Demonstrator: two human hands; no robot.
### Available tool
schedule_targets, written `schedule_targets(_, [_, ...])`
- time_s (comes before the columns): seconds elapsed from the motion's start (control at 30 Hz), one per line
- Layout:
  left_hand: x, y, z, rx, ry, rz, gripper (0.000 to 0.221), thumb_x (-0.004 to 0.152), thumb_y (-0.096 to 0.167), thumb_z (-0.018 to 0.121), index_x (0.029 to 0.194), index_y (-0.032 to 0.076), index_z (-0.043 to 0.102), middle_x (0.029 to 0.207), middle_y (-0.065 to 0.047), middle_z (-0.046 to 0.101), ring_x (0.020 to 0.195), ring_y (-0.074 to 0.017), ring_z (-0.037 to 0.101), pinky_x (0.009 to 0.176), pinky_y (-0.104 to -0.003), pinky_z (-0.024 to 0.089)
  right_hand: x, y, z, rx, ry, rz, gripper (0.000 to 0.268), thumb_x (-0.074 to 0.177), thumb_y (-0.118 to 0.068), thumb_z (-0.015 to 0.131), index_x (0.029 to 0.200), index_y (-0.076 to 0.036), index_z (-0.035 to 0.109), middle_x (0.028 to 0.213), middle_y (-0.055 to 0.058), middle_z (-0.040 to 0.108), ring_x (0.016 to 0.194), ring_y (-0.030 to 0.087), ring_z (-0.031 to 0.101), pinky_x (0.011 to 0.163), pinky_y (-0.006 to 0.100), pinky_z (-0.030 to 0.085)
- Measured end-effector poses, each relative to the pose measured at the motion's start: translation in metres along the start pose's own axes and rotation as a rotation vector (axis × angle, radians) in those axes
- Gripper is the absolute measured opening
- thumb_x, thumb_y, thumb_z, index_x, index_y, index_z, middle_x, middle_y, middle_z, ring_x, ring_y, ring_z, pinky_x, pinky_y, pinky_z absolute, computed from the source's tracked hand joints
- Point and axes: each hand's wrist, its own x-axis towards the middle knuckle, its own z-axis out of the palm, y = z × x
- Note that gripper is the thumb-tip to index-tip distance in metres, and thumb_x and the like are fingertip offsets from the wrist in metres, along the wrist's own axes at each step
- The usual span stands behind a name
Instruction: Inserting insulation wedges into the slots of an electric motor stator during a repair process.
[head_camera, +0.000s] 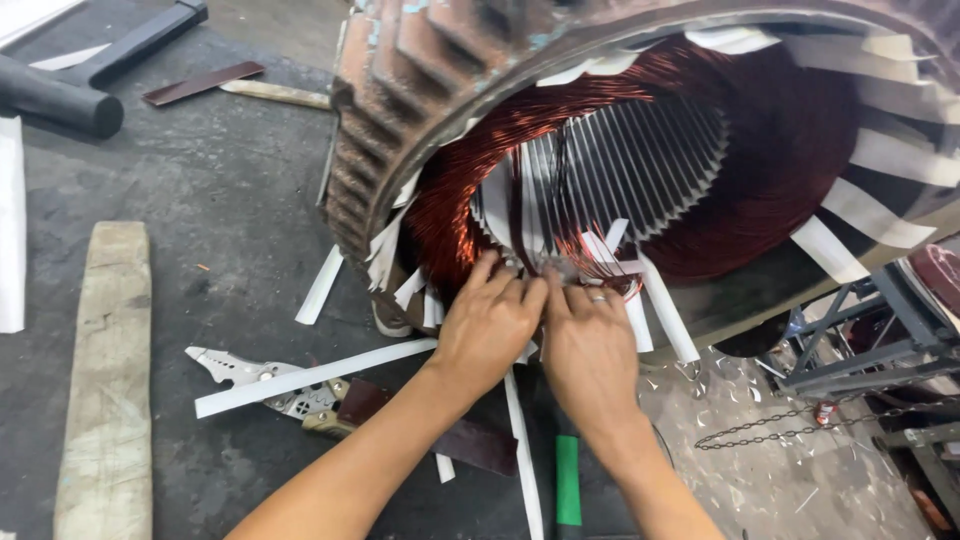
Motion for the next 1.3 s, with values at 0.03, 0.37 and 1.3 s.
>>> schedule_targets(0.03, [0.004,0.002,-0.007,0.010,-0.008,-0.017,0.009,0.090,0.003,0.073,0.098,0.000,0.069,0.072,-0.019,0.071,0.089,-0.0347,0.076,0.113,-0.055,0.048,0.003,0.000,0.003,0.022,0.025,0.022,0.039,0.099,-0.013,0.056,0.134,-0.006,0.074,0.097,0.011,0.079,0.094,0.031,0.077,0.100,0.044,0.051])
schedule_targets(0.37, [0.008,0.019,-0.013,0.078,-0.155,-0.128,0.015,0.088,0.001,0.074,0.103,-0.002,0.071,0.085,-0.024,0.081,0.117,-0.0397,0.075,0.128,-0.062,0.031,0.001,-0.004,0.032,0.355,0.116,0.258,0.023,0.100,-0.013,0.061,0.117,-0.012,0.077,0.095,0.009,0.073,0.102,0.032,0.073,0.110,0.045,0.042])
schedule_targets(1.3, [0.013,0.007,0.004,0.040,-0.432,0.100,0.042,0.096,0.029,0.073,0.130,0.007,0.065,0.103,-0.008,0.067,0.112,-0.0276,0.066,0.115,-0.052,0.038,-0.025,0.053,0.035,0.647,0.085,0.030,0.014,0.108,-0.017,0.065,0.104,-0.019,0.079,0.103,-0.003,0.078,0.116,0.022,0.072,0.106,0.039,0.038])
